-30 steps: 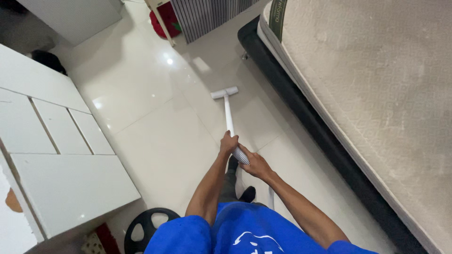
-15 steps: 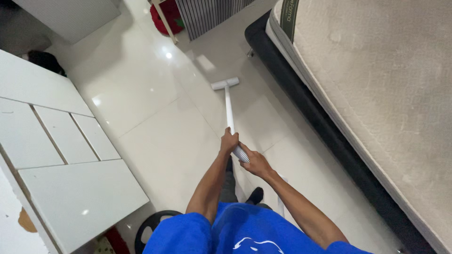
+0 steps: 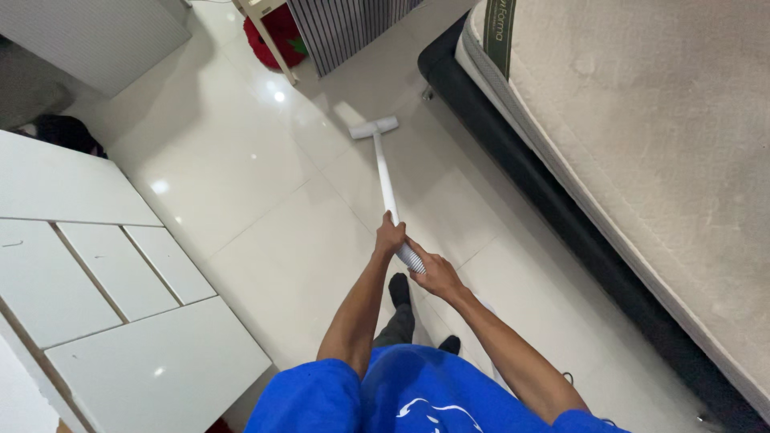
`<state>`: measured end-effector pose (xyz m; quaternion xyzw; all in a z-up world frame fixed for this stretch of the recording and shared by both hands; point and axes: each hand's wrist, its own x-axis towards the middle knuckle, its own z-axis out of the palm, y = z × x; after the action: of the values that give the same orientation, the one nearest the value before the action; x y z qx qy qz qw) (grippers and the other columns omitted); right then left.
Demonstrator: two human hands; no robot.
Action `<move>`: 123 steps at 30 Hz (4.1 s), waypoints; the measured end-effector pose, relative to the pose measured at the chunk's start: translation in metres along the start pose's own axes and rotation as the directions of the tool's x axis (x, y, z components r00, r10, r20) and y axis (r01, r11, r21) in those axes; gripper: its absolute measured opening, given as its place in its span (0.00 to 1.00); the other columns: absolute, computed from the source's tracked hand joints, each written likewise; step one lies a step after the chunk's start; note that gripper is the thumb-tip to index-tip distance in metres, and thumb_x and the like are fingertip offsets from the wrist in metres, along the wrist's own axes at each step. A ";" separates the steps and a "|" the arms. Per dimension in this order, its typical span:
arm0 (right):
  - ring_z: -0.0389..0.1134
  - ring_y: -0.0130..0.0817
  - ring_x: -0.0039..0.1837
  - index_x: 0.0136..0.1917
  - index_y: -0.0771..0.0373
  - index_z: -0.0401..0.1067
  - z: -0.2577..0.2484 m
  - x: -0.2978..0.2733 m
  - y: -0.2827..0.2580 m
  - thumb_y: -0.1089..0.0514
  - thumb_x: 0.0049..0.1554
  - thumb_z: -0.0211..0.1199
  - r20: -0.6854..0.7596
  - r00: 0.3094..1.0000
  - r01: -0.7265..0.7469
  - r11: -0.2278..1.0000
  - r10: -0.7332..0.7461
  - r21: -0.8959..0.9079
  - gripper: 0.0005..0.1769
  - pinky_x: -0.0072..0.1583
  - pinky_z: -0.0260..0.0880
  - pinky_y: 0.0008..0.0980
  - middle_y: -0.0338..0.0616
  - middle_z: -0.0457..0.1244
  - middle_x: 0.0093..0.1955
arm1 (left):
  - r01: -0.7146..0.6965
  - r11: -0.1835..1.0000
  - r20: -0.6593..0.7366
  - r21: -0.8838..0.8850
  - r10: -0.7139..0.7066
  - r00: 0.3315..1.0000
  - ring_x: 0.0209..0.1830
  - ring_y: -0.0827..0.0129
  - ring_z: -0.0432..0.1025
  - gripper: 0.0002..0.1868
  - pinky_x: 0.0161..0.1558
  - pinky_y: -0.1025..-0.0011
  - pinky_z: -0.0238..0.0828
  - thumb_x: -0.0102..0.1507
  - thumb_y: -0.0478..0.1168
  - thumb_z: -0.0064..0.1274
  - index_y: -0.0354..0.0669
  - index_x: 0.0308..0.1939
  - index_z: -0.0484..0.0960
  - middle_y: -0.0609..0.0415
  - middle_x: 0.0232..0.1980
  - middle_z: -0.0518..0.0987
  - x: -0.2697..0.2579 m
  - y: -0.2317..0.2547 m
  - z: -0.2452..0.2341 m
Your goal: The person uses a vacuum cleaner with a long wand and floor head to clean the tiled floor along the side of a bed. They move the vacuum head back and forth in a repetitive motion, covering the area between the bed and a nearby white cabinet.
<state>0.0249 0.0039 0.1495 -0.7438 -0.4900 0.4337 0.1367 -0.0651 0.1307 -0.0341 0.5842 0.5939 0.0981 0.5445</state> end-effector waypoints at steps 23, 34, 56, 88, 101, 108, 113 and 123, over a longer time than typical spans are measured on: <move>0.73 0.57 0.54 0.81 0.36 0.49 -0.004 -0.099 0.048 0.54 0.50 0.67 -0.094 0.995 0.025 0.999 -0.022 0.026 0.50 0.58 0.71 0.50 0.58 0.71 0.51 | -0.017 0.999 0.052 0.027 0.016 0.999 0.65 0.39 0.72 0.43 0.67 0.60 0.67 0.59 0.50 0.52 0.26 0.73 0.61 0.22 0.62 0.74 -0.084 0.015 0.055; 0.74 0.55 0.53 0.82 0.38 0.48 -0.012 -0.179 0.085 0.55 0.51 0.65 -0.109 0.989 -0.090 0.994 0.096 0.066 0.50 0.58 0.71 0.49 0.59 0.71 0.50 | -0.042 0.997 0.184 0.061 0.030 0.982 0.61 0.41 0.75 0.44 0.65 0.61 0.70 0.59 0.49 0.53 0.26 0.73 0.60 0.23 0.60 0.76 -0.137 0.017 0.127; 0.71 0.61 0.57 0.81 0.42 0.46 -0.037 -0.065 0.071 0.53 0.53 0.67 -0.168 0.975 -0.126 0.983 0.148 0.137 0.49 0.59 0.70 0.53 0.62 0.70 0.54 | -0.130 0.982 0.237 0.136 0.095 0.967 0.59 0.39 0.75 0.43 0.63 0.58 0.71 0.58 0.48 0.54 0.30 0.74 0.62 0.22 0.58 0.77 -0.024 0.054 0.105; 0.73 0.58 0.52 0.82 0.42 0.46 -0.047 -0.137 0.089 0.55 0.52 0.65 -0.274 0.942 -0.171 0.980 0.192 0.098 0.49 0.56 0.72 0.51 0.60 0.70 0.51 | -0.262 0.941 0.347 0.213 0.178 0.921 0.63 0.40 0.73 0.43 0.66 0.60 0.68 0.57 0.52 0.54 0.24 0.70 0.66 0.23 0.59 0.76 -0.073 0.080 0.153; 0.74 0.54 0.54 0.82 0.43 0.45 -0.006 -0.222 0.139 0.54 0.53 0.66 -0.250 0.936 -0.224 0.966 0.249 0.127 0.50 0.57 0.73 0.49 0.59 0.70 0.52 | -0.192 0.966 0.366 0.172 0.118 0.923 0.61 0.41 0.74 0.42 0.64 0.59 0.70 0.56 0.51 0.53 0.30 0.71 0.65 0.25 0.58 0.77 -0.164 0.046 0.203; 0.73 0.57 0.55 0.81 0.47 0.47 -0.007 -0.235 0.145 0.55 0.52 0.67 -0.280 0.938 -0.172 0.975 0.205 0.138 0.49 0.58 0.71 0.52 0.60 0.70 0.52 | -0.151 0.961 0.341 0.230 0.066 0.938 0.62 0.34 0.71 0.39 0.66 0.54 0.67 0.61 0.49 0.49 0.34 0.73 0.60 0.23 0.60 0.75 -0.175 0.043 0.215; 0.73 0.56 0.56 0.81 0.47 0.48 -0.010 -0.218 0.145 0.54 0.53 0.66 -0.245 0.948 -0.180 0.977 0.203 0.115 0.48 0.59 0.72 0.50 0.60 0.70 0.53 | -0.135 0.965 0.303 0.226 0.062 0.951 0.62 0.34 0.72 0.38 0.66 0.54 0.68 0.62 0.49 0.48 0.33 0.72 0.61 0.22 0.59 0.76 -0.164 0.046 0.209; 0.72 0.57 0.56 0.81 0.47 0.48 -0.032 -0.158 0.137 0.55 0.51 0.67 -0.236 0.956 -0.157 0.983 0.176 0.094 0.50 0.59 0.71 0.50 0.60 0.70 0.55 | -0.080 0.967 0.269 0.241 0.013 0.963 0.61 0.32 0.71 0.38 0.65 0.52 0.67 0.62 0.48 0.48 0.35 0.73 0.59 0.21 0.58 0.75 -0.113 0.062 0.191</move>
<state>0.1111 -0.1890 0.1632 -0.8244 -0.3886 0.3670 0.1864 0.0856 -0.0404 -0.0019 0.6699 0.5091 -0.0437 0.5386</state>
